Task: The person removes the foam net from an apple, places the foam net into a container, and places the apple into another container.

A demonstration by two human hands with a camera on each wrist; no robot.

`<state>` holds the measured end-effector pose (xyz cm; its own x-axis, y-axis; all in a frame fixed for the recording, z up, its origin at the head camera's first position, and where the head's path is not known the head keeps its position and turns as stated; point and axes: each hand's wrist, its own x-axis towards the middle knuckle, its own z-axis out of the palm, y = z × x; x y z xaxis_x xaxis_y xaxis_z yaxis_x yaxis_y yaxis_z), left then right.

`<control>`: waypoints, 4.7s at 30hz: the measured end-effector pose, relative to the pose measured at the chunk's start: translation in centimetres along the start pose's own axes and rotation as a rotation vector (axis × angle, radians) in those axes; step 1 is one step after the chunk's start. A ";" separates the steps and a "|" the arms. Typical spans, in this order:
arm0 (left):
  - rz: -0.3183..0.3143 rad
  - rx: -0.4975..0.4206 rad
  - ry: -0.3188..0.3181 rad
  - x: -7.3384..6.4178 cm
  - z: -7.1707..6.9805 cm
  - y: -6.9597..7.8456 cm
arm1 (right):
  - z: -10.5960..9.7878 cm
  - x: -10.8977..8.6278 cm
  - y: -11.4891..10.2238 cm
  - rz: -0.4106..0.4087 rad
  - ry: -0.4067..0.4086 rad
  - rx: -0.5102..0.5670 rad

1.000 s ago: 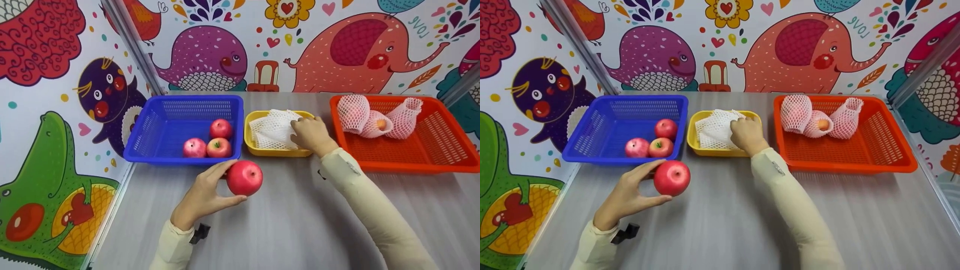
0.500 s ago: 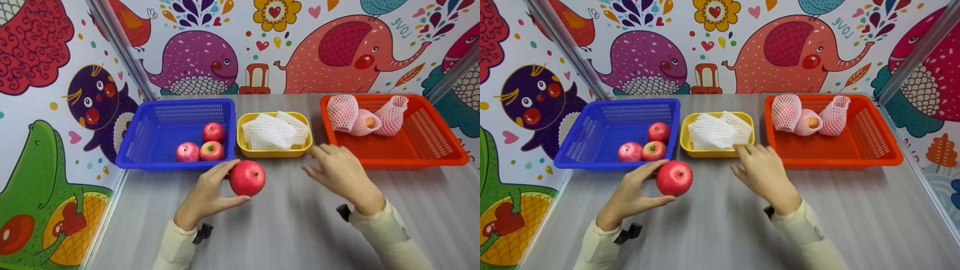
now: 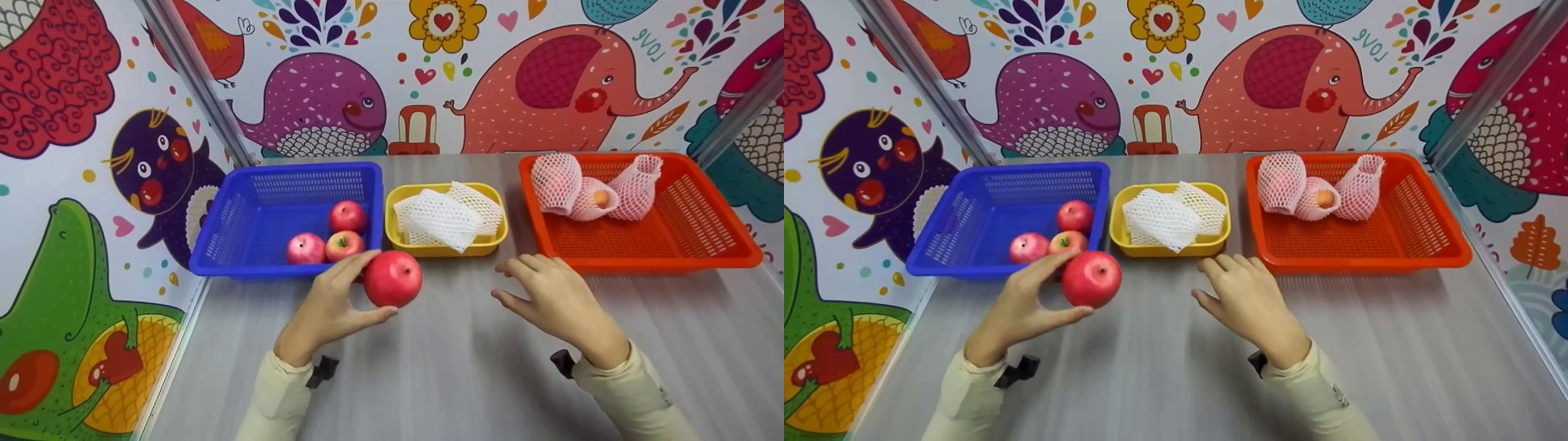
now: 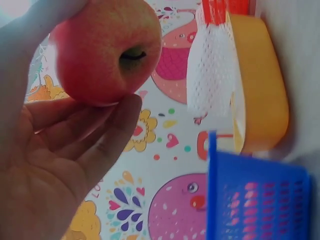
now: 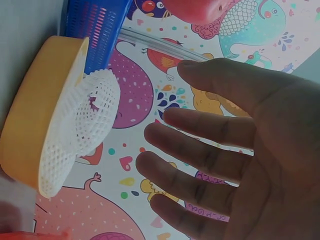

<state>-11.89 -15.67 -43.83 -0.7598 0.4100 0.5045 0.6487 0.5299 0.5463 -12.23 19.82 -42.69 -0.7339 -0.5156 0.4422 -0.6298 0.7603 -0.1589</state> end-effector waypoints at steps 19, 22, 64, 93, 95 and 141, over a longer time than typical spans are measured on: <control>-0.509 0.509 -0.228 7.9 -6.6 -10.6 | 2.2 -1.3 -0.3 0.018 -0.083 0.008; -0.519 0.631 -0.303 8.1 -5.7 -12.1 | 2.5 -1.6 -0.4 0.018 -0.088 0.013; -0.064 0.416 0.099 -2.4 2.8 1.7 | 2.8 -3.1 -0.5 0.012 -0.050 0.055; 0.082 0.294 -0.130 4.0 10.4 4.3 | -3.0 -6.8 2.0 0.236 0.005 -0.065; 0.084 0.297 -0.133 3.9 10.5 4.3 | -2.9 -6.9 2.0 0.240 0.001 -0.061; 0.116 0.306 -0.120 3.5 9.0 4.7 | -0.4 8.7 20.4 1.140 -0.437 0.342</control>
<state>-11.92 -5.07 -45.52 -0.6935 0.5548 0.4596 0.7014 0.6656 0.2550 -31.31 31.01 -41.71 -0.8828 0.2253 -0.4123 0.4271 0.7504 -0.5044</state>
